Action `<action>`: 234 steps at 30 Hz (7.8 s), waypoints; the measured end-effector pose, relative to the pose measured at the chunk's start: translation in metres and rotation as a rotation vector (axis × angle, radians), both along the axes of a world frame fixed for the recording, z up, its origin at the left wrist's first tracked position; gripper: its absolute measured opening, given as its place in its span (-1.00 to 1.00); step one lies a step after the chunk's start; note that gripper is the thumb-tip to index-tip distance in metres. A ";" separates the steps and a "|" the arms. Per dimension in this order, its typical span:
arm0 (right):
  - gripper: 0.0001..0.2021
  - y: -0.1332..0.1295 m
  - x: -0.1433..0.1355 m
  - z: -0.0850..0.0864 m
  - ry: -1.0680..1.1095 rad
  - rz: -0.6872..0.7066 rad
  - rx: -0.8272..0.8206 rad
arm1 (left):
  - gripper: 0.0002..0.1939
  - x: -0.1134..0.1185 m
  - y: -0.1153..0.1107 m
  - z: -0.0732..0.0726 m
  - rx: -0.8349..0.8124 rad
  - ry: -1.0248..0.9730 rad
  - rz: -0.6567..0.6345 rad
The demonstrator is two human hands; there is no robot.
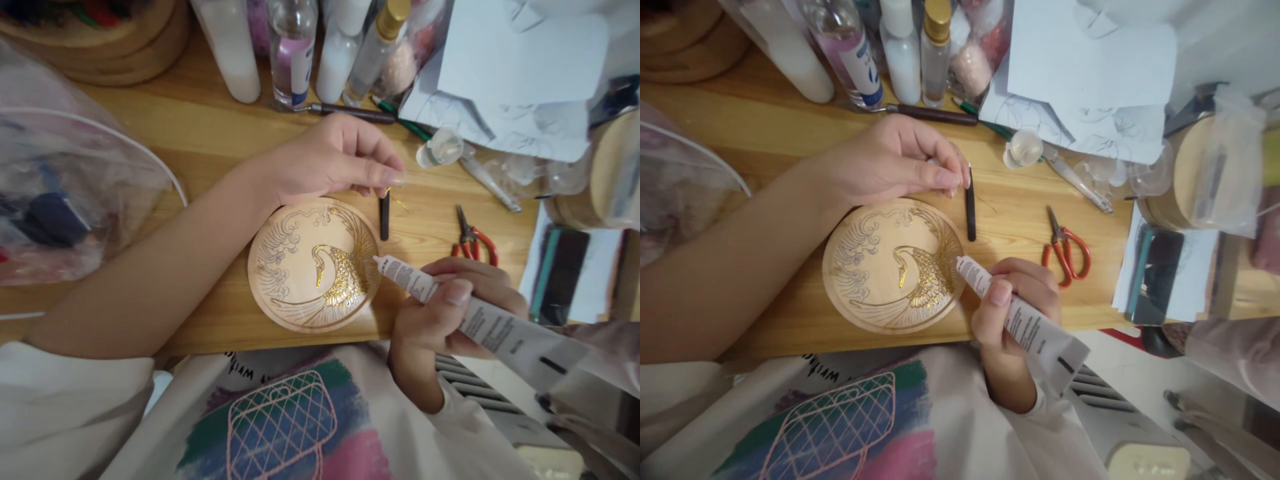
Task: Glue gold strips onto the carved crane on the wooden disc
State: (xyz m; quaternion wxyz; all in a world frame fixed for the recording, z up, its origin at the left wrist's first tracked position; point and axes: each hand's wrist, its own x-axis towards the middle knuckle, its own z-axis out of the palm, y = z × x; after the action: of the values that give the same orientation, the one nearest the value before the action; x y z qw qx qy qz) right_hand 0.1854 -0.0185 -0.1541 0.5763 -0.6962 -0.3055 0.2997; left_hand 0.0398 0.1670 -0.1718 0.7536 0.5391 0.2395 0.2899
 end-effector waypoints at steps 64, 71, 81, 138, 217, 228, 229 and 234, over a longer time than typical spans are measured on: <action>-0.74 0.047 -0.003 0.080 0.884 0.283 0.373 | -0.76 -0.032 -0.103 0.160 1.364 0.615 0.061; -0.74 0.047 -0.001 0.076 0.747 0.264 0.450 | -0.71 -0.031 -0.099 0.156 1.430 0.646 0.075; -0.75 0.045 0.000 0.071 0.596 0.311 0.464 | -0.71 -0.031 -0.098 0.145 1.441 0.670 0.055; -0.71 0.121 0.042 0.012 0.195 0.577 -0.055 | -0.93 -0.028 -0.071 0.010 0.948 0.603 0.366; -0.89 0.110 0.027 -0.003 -0.177 1.040 0.027 | -0.75 -0.039 -0.058 0.001 0.863 0.658 0.382; -0.90 0.113 0.026 -0.004 -0.204 1.061 0.051 | -0.75 -0.039 -0.058 0.002 0.860 0.671 0.368; -0.90 0.113 0.027 -0.004 -0.208 1.063 0.050 | -0.75 -0.039 -0.058 0.002 0.859 0.674 0.366; -0.90 0.113 0.027 -0.004 -0.212 1.064 0.060 | -0.75 -0.039 -0.058 0.002 0.852 0.681 0.357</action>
State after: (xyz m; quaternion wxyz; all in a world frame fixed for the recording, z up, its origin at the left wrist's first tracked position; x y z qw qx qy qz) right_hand 0.2119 0.0942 -0.1585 0.3307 -0.4553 -0.6806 0.4692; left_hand 0.0007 0.1092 -0.1694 0.2893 0.8094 0.4183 0.2936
